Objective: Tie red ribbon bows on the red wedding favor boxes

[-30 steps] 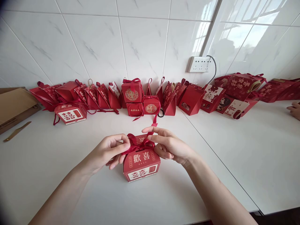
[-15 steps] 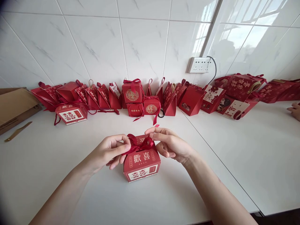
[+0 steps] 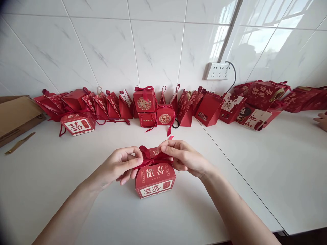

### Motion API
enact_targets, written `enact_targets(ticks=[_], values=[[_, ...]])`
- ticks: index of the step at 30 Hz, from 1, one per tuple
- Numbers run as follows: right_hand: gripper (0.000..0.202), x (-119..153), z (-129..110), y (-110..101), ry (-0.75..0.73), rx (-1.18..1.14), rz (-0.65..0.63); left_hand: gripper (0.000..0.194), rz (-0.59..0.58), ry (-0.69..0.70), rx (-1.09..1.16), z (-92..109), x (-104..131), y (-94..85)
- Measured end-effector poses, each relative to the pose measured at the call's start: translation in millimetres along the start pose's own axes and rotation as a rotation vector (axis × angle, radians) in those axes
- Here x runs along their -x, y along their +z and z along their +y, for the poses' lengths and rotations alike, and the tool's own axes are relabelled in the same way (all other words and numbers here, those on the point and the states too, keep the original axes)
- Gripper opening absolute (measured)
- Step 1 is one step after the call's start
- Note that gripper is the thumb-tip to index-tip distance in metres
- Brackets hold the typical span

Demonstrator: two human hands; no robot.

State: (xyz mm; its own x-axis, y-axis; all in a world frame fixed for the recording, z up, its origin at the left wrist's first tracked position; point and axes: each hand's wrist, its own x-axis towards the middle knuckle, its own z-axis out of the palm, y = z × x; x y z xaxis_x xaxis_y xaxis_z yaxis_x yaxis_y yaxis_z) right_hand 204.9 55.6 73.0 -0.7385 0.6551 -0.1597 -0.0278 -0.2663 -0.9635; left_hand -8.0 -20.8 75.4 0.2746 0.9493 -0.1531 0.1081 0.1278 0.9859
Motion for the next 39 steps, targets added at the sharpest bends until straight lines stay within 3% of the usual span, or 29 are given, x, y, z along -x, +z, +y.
enact_targets(ticks=[7, 13, 17, 21, 27, 31, 35, 39], values=[[0.019, 2, -1, -2, -0.019, 0.085, 0.000, 0.020, 0.009, -0.007, -0.005, 1, 0, 0.6], [0.024, 2, -2, -4, -0.047, 0.156, 0.074, 0.020, 0.008, -0.005, -0.013, 1, 0, -0.2], [0.026, 7, -8, -6, -0.165, 0.430, 0.096, 0.019, 0.013, -0.010, -0.025, 1, 1, -1.7], [0.028, 9, -12, -11, -0.344, 0.717, -0.045, 0.021, 0.020, -0.015, -0.084, 2, 3, -3.7], [0.023, 8, -10, -13, -0.302, 0.856, -0.010, 0.025, 0.000, -0.056, -0.136, 4, 4, -5.7], [0.027, 10, -11, -10, -0.268, 0.799, 0.065, 0.023, -0.029, -0.056, -0.126, 2, 3, -4.5], [0.029, 13, -12, -9, -0.173, 0.690, 0.028, 0.020, -0.013, -0.063, -0.125, 2, 2, -3.6], [0.030, 13, -12, -12, -0.074, 0.650, -0.002, 0.031, -0.015, -0.110, -0.138, 4, 3, -2.8]])
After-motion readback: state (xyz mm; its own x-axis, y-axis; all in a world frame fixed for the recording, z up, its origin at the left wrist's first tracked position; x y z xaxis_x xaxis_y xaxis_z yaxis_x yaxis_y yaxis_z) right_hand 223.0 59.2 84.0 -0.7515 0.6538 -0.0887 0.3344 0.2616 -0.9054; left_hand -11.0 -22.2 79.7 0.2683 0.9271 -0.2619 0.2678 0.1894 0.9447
